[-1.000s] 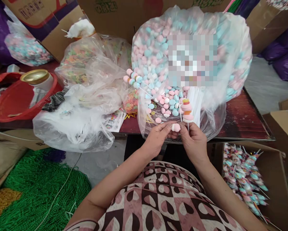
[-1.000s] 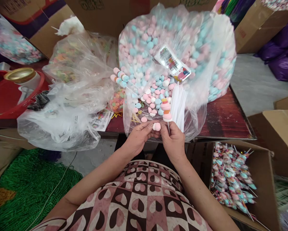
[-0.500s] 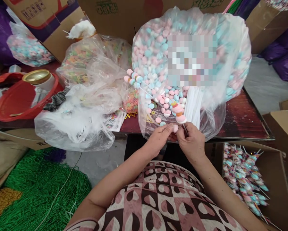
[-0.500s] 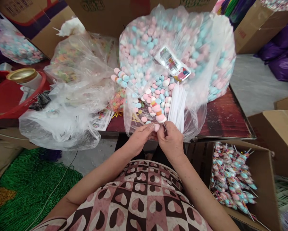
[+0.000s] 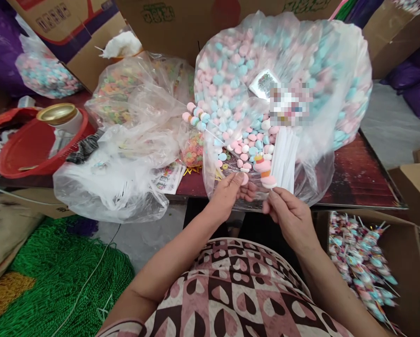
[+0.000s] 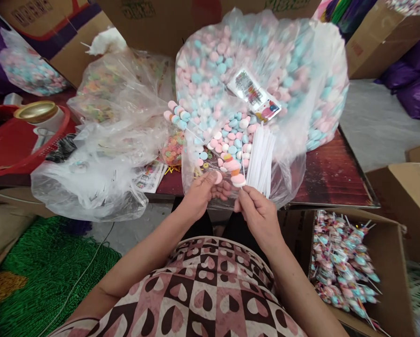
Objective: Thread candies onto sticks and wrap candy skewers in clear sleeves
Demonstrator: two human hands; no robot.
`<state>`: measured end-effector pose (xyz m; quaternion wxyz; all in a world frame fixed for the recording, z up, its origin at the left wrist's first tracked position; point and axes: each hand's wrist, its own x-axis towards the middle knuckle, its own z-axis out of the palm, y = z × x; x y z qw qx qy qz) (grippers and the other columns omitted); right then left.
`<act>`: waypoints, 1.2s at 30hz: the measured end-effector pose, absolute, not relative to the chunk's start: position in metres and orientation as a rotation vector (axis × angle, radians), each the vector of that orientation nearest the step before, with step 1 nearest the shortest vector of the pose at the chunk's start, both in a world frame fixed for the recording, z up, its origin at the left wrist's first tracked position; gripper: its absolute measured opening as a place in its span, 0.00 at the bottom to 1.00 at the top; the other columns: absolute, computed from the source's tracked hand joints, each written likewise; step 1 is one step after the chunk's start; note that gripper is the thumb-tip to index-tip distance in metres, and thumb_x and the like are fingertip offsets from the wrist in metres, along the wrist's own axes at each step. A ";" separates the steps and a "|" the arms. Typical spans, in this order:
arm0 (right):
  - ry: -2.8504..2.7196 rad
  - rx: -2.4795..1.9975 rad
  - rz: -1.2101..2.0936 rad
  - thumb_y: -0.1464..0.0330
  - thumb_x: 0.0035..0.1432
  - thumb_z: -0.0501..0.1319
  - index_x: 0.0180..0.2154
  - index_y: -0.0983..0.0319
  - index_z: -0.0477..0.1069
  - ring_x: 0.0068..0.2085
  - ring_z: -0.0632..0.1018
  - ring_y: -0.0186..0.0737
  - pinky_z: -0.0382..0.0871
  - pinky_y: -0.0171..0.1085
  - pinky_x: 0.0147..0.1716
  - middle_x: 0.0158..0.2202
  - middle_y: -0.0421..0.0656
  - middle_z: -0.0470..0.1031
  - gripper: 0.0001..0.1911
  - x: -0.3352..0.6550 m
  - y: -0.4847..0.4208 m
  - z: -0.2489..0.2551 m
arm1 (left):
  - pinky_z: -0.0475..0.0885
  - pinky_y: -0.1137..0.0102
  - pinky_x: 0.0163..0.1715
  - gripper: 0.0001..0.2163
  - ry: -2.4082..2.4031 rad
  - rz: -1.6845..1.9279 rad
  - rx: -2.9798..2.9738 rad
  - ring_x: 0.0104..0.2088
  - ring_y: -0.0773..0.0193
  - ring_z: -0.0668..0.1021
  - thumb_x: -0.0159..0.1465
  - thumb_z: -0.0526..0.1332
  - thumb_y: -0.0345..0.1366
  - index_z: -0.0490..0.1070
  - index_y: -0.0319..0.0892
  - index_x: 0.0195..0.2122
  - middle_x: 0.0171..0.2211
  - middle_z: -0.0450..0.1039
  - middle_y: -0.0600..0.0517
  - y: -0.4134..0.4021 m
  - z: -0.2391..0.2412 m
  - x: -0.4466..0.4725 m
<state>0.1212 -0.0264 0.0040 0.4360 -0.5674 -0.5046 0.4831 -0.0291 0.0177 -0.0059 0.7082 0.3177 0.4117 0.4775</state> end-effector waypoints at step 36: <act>-1.166 -1.495 1.524 0.55 0.62 0.54 0.42 0.66 0.74 0.15 0.58 0.30 0.52 0.32 0.17 0.12 0.31 0.57 0.21 0.099 -0.056 0.002 | 0.71 0.71 0.32 0.15 1.199 1.306 1.140 0.31 0.66 0.74 0.68 0.52 0.50 0.67 0.44 0.44 0.33 0.72 0.52 0.020 -0.021 -0.026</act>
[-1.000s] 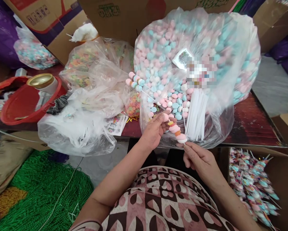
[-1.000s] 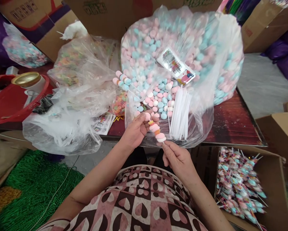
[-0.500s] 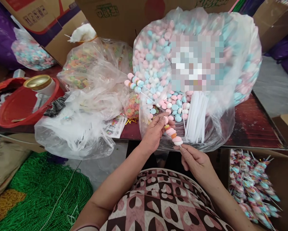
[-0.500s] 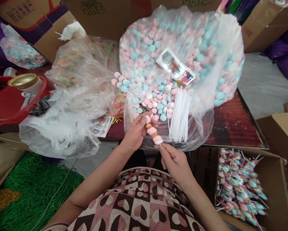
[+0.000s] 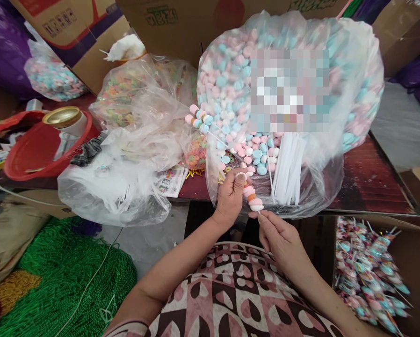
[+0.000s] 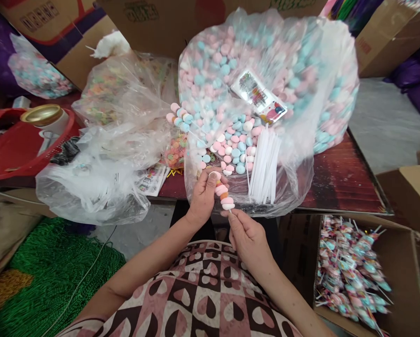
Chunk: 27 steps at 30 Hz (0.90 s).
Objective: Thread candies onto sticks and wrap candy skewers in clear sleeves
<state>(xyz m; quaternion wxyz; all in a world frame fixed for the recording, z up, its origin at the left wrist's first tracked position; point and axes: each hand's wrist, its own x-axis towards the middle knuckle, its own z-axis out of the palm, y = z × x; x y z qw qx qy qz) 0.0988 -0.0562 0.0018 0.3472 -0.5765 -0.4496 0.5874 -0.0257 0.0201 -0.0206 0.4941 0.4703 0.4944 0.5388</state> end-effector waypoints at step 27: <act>-1.104 -1.341 1.422 0.55 0.61 0.57 0.40 0.64 0.73 0.18 0.57 0.29 0.48 0.32 0.18 0.15 0.31 0.55 0.19 0.082 -0.070 -0.009 | 0.71 0.71 0.28 0.24 0.752 1.265 0.633 0.31 0.62 0.79 0.63 0.56 0.57 0.69 0.42 0.50 0.28 0.75 0.50 0.001 0.020 -0.027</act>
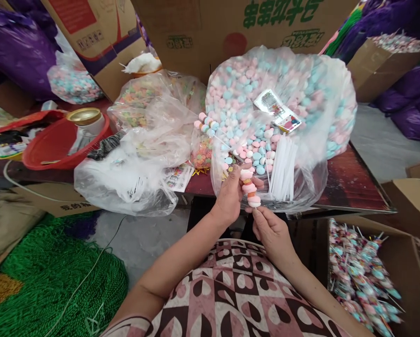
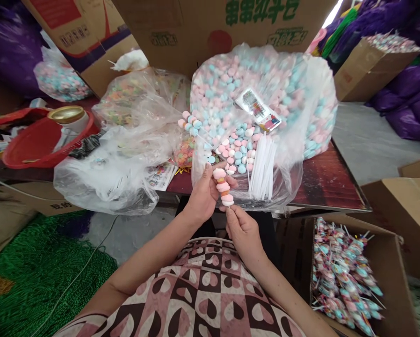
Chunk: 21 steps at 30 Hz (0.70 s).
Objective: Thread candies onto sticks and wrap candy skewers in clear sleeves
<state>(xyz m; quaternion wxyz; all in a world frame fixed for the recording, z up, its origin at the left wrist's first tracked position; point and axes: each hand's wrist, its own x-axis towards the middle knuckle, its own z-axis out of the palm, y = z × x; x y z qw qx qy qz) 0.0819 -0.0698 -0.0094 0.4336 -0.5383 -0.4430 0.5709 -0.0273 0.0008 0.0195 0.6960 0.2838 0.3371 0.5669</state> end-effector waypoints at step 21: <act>-1.257 -1.306 1.392 0.50 0.61 0.55 0.38 0.63 0.74 0.18 0.56 0.31 0.49 0.32 0.17 0.16 0.32 0.54 0.23 0.083 -0.100 -0.008 | 0.57 0.78 0.12 0.20 0.926 1.359 0.589 0.13 0.75 0.62 0.59 0.60 0.55 0.56 0.45 0.31 0.19 0.61 0.61 -0.012 0.037 0.000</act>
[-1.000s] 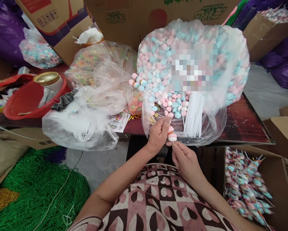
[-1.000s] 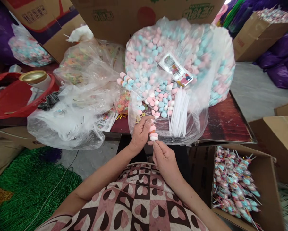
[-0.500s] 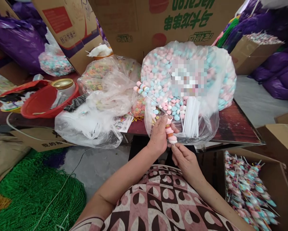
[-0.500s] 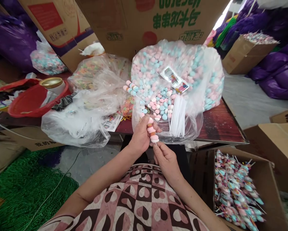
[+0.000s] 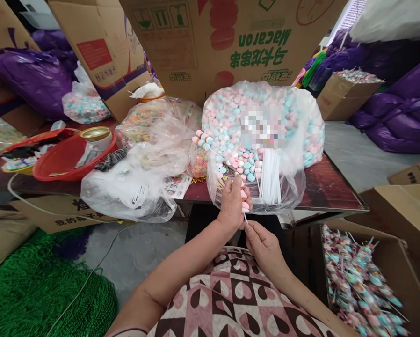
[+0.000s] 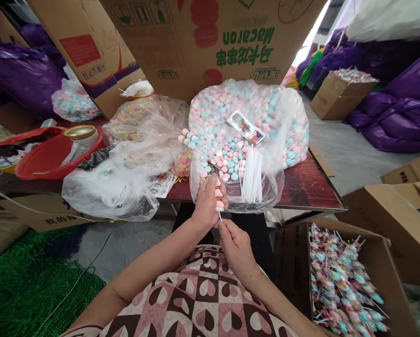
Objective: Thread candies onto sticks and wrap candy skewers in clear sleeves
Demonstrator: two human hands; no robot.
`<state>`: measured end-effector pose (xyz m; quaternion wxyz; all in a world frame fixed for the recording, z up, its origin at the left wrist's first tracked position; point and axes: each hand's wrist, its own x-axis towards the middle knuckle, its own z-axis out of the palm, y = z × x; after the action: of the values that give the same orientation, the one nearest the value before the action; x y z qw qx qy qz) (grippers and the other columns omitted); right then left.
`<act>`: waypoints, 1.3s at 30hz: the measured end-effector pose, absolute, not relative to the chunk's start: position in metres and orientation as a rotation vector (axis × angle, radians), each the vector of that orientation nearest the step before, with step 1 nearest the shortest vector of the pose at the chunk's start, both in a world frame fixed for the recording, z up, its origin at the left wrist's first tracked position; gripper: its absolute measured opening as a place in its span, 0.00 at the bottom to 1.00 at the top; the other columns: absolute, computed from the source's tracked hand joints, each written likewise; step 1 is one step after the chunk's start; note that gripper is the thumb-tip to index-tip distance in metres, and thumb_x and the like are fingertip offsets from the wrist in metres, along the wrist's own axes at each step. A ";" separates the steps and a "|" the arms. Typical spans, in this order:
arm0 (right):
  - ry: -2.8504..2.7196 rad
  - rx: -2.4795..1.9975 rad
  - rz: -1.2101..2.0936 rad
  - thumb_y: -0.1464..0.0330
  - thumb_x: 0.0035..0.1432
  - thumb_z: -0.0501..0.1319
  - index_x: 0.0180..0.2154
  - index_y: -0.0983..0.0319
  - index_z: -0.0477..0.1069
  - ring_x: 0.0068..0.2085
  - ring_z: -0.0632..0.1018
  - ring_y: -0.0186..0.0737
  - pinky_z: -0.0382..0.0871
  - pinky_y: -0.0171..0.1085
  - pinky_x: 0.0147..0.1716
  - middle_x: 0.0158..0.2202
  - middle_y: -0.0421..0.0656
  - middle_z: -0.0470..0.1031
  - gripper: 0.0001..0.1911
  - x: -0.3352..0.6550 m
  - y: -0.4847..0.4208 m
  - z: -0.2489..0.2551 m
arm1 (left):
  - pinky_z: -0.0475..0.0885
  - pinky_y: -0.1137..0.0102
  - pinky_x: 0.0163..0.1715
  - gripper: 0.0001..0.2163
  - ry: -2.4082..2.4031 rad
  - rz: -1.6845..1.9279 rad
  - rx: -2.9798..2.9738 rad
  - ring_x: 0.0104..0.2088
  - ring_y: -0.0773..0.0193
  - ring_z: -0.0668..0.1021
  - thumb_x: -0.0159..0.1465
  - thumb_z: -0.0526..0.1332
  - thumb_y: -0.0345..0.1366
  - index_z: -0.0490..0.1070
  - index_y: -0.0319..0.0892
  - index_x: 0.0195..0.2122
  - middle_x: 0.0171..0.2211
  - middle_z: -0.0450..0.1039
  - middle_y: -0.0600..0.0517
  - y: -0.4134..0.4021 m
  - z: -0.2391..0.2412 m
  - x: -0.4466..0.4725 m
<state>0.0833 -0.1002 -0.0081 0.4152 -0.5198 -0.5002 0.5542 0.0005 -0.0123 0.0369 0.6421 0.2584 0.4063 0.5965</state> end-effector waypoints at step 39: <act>-1.087 -1.351 1.467 0.48 0.55 0.61 0.36 0.63 0.74 0.18 0.57 0.31 0.49 0.32 0.19 0.16 0.32 0.54 0.23 0.080 -0.062 -0.019 | 0.70 0.75 0.25 0.16 0.895 1.408 0.650 0.25 0.69 0.75 0.62 0.59 0.50 0.65 0.44 0.41 0.28 0.72 0.55 0.009 0.018 -0.028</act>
<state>0.0799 -0.0621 -0.0191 0.4216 -0.5394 -0.4339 0.5857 -0.0277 0.0087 0.0183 0.6253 0.2832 0.3901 0.6137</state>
